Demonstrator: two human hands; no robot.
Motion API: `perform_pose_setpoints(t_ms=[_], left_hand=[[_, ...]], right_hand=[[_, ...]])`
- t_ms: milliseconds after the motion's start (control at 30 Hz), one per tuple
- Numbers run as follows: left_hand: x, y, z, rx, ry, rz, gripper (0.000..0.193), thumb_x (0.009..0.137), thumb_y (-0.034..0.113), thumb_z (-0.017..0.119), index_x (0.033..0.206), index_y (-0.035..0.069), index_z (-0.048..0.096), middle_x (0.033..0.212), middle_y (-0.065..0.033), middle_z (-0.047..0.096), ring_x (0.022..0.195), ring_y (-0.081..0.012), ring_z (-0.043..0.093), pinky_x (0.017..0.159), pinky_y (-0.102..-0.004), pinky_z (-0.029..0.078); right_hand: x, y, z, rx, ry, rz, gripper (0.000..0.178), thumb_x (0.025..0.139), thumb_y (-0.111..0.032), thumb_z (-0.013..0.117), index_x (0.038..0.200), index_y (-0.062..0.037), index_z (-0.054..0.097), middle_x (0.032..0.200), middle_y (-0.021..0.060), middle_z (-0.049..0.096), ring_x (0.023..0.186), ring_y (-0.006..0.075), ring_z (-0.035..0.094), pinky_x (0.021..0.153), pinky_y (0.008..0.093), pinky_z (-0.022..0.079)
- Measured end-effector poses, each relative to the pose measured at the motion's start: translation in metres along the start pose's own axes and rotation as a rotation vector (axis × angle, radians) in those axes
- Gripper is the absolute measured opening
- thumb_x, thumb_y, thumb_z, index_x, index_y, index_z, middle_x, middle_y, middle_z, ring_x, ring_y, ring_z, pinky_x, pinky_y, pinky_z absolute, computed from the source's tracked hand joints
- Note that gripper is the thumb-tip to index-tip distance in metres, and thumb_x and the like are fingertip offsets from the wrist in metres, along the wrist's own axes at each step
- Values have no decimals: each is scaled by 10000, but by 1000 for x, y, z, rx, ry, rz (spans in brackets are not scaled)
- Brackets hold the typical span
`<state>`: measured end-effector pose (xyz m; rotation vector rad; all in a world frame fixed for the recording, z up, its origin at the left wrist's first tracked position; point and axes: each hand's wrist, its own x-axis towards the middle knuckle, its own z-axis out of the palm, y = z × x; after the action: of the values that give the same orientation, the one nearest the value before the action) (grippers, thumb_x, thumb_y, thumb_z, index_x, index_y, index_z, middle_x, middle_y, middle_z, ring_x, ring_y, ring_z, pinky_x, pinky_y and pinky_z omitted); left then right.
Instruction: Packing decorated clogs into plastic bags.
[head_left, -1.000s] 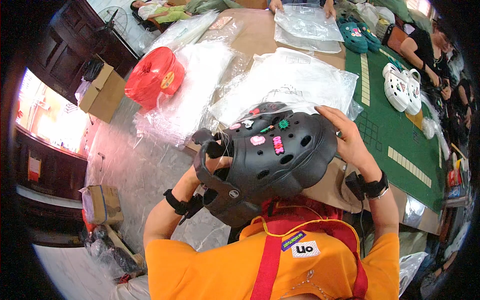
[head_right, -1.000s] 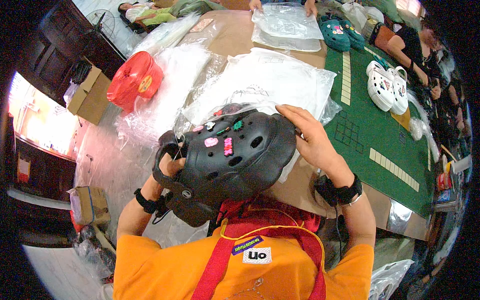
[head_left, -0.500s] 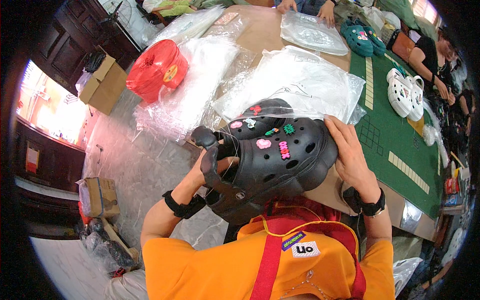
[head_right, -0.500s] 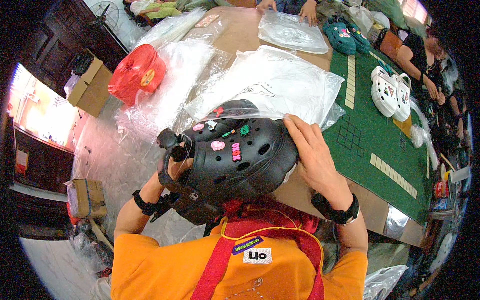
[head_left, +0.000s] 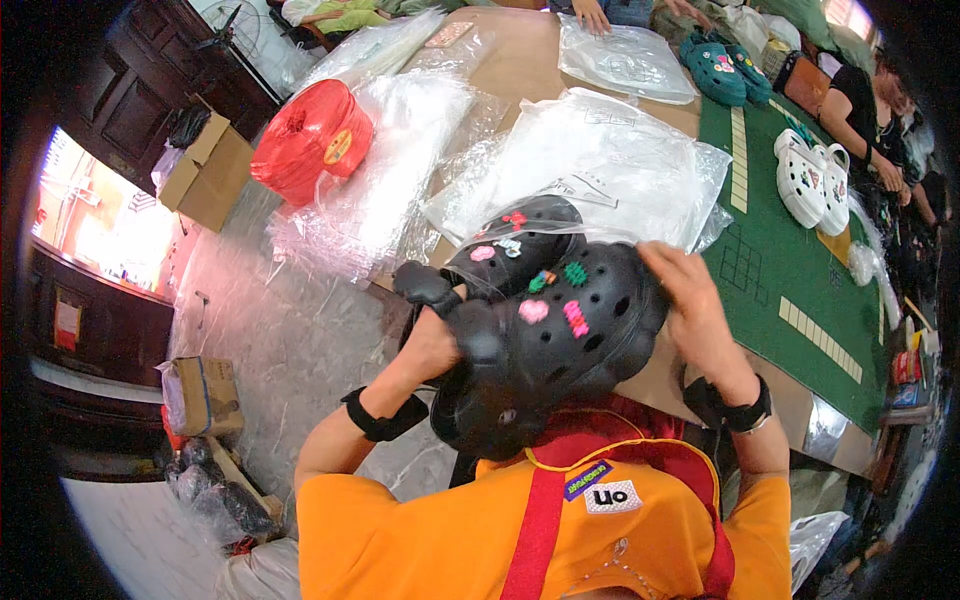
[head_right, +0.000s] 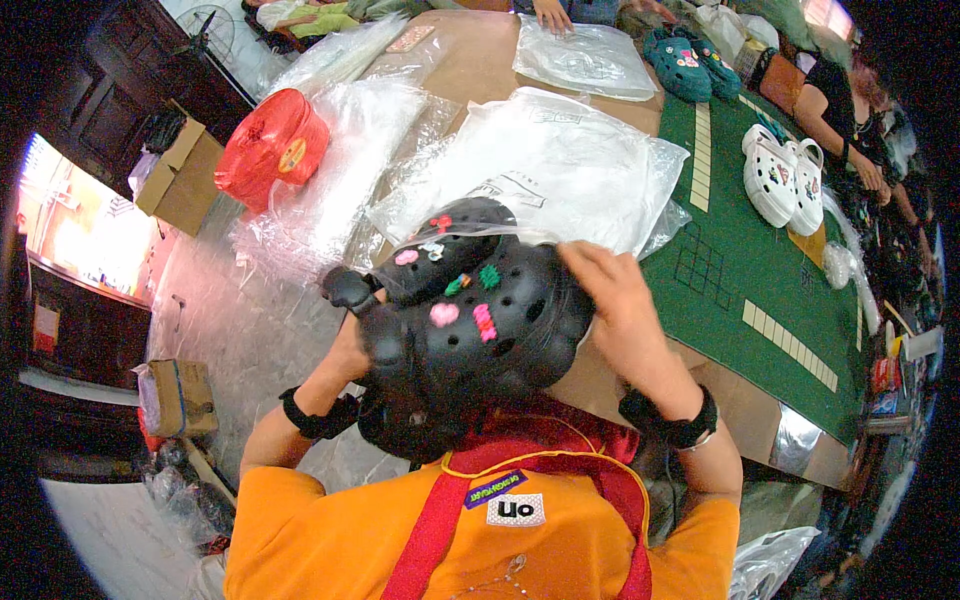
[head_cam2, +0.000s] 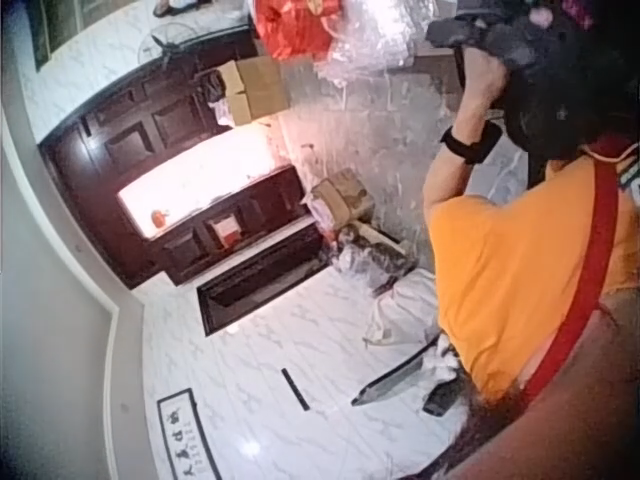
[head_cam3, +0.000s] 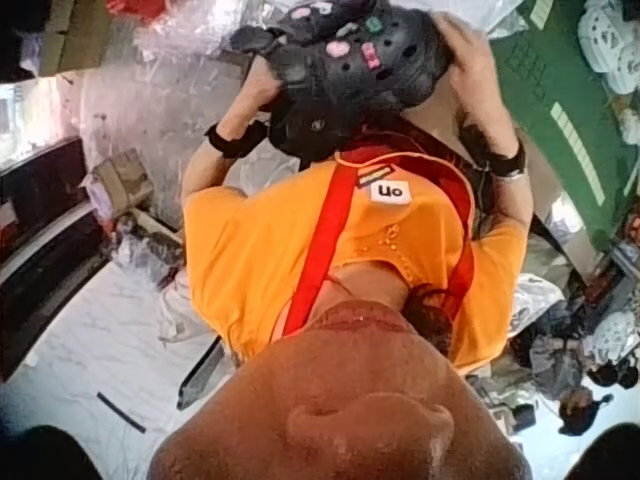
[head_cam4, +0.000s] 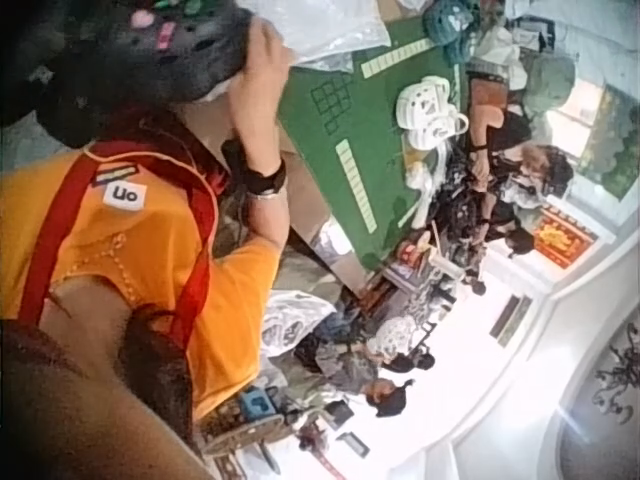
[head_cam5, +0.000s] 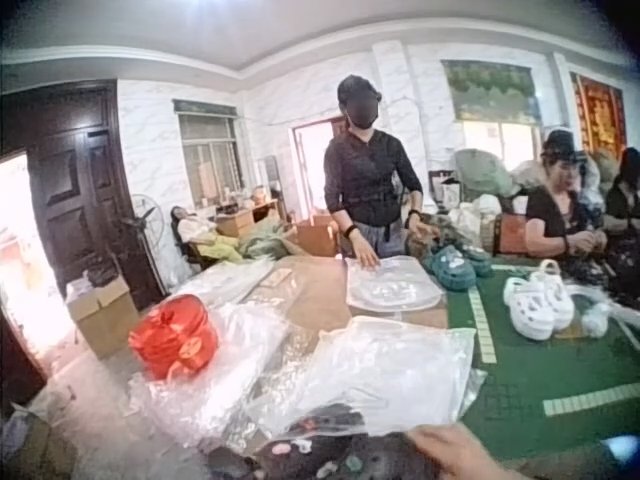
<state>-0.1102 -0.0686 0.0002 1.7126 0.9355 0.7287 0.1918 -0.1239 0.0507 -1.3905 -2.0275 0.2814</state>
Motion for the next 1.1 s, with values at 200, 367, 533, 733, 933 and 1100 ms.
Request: perform_pose_setpoints(t_ms=[200,367,533,733,933,1100], left_hand=[[3,10,10,25,130,30,343,770,167,649,1062,3,575,1000,-95,603,909,-196,557,814,-342,444],[10,-2,12,-231,276,-170,307,747,75,610,1038,-8,557,931,-73,600,877,-147,541,784,-299,439],[22,-8,29,-158,346,-48,284,715,95,621,967,-17,551,895,-121,603,833,-221,568,746,-341,442],[35,3,51,369,329,85,367,673,153,606,995,3,515,860,-202,562,824,-385,541,738,-418,428],[57,14,80,525,303,159,405,682,210,614,1022,20,504,913,-199,564,845,-396,545,741,-457,428],[76,22,105,458,171,97,432,716,284,604,1017,-9,504,958,-232,557,887,-397,539,781,-457,433]], right_hand=[[-10,4,13,44,81,-55,586,630,126,451,1195,-23,498,1166,155,499,894,324,490,814,358,415],[-17,-15,29,-32,9,-225,597,604,73,548,1187,-47,509,1195,134,488,884,310,500,768,361,439],[-10,-17,36,41,16,-226,589,614,71,549,1190,-44,507,1186,136,491,888,307,515,765,361,449],[-12,-2,43,281,187,186,413,745,29,528,1149,-53,512,975,154,553,749,270,572,626,321,462],[-20,8,41,50,166,177,267,797,-15,527,1062,-47,540,772,122,495,676,309,531,589,376,428],[-25,22,36,-46,224,173,202,777,-6,555,976,-41,570,757,127,524,715,315,538,655,374,420]])
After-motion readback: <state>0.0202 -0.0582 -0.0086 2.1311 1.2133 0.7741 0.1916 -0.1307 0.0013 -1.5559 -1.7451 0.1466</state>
